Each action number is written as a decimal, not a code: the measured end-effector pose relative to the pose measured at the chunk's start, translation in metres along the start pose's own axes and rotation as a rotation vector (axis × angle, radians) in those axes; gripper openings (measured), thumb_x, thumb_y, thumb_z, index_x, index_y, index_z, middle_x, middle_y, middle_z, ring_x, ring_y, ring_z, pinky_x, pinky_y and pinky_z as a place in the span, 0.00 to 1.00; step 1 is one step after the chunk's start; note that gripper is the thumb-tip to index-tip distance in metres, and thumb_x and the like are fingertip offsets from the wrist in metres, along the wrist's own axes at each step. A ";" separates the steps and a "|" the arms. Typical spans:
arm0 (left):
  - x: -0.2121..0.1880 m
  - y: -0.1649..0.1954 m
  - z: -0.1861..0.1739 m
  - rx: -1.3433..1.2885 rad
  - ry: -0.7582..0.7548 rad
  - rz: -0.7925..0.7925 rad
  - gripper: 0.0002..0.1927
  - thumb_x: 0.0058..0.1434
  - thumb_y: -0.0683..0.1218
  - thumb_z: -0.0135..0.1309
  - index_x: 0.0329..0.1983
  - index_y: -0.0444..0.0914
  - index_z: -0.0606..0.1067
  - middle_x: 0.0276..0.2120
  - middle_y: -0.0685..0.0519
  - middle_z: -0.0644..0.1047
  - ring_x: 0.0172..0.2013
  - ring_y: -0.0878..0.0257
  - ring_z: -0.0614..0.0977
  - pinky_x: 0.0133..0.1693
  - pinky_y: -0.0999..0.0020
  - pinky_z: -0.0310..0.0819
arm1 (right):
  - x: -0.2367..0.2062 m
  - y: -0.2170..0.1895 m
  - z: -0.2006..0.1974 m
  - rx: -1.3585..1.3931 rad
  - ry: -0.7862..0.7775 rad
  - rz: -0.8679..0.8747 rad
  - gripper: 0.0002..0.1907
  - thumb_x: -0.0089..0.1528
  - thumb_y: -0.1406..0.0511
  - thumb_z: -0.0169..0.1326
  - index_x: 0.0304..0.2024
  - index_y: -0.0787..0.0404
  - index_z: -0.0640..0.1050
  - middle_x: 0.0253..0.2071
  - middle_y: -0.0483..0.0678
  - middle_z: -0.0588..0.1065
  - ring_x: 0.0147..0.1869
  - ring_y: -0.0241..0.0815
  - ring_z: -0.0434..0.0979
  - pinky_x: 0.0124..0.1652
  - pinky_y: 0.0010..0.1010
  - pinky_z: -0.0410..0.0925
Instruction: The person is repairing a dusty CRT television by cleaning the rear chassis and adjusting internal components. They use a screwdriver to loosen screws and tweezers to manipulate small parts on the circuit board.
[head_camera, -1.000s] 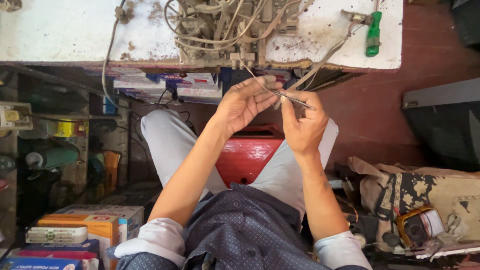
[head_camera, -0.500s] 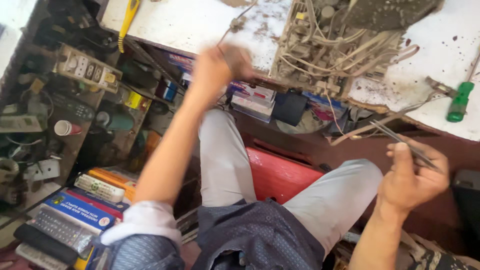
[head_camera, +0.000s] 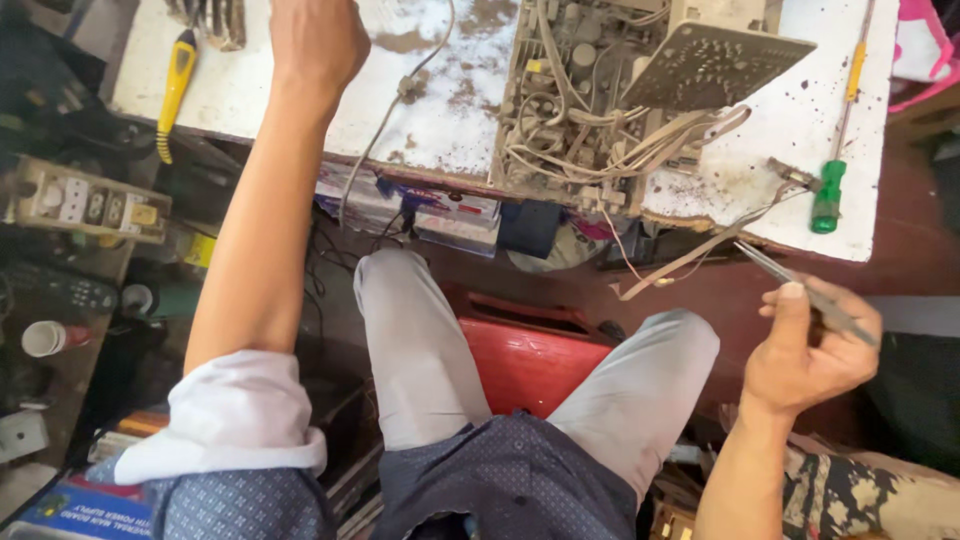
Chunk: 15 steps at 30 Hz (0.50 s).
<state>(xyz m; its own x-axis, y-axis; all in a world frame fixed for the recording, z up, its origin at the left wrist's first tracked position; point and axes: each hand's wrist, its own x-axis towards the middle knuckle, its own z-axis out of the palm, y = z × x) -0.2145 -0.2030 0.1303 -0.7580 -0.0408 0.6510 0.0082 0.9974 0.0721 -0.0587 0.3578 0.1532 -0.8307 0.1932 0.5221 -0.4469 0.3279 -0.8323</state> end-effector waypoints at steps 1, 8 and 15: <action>-0.003 0.009 -0.010 -0.058 -0.024 -0.042 0.03 0.59 0.37 0.53 0.34 0.34 0.77 0.25 0.41 0.77 0.28 0.41 0.80 0.40 0.47 0.71 | 0.004 0.001 0.001 0.016 0.001 0.002 0.06 0.78 0.76 0.57 0.53 0.75 0.72 0.44 0.59 0.79 0.42 0.41 0.81 0.44 0.27 0.77; -0.055 0.092 -0.069 -0.428 0.162 -0.058 0.17 0.71 0.37 0.56 0.61 0.32 0.68 0.51 0.37 0.73 0.55 0.42 0.76 0.63 0.49 0.65 | 0.015 -0.007 0.038 0.198 0.033 0.062 0.08 0.75 0.74 0.57 0.53 0.71 0.71 0.46 0.57 0.78 0.44 0.41 0.82 0.42 0.28 0.77; -0.107 0.164 -0.081 -0.735 0.005 -0.281 0.14 0.66 0.35 0.54 0.54 0.36 0.75 0.50 0.42 0.75 0.48 0.48 0.78 0.49 0.60 0.74 | 0.016 -0.023 0.057 0.152 -0.110 0.060 0.08 0.75 0.73 0.57 0.52 0.72 0.71 0.48 0.58 0.79 0.47 0.39 0.81 0.51 0.26 0.75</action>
<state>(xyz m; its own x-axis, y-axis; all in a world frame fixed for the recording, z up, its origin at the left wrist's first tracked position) -0.0793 -0.0398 0.1342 -0.7930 -0.2875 0.5371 0.2470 0.6542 0.7149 -0.0807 0.3006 0.1696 -0.8848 0.1032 0.4544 -0.4338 0.1737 -0.8841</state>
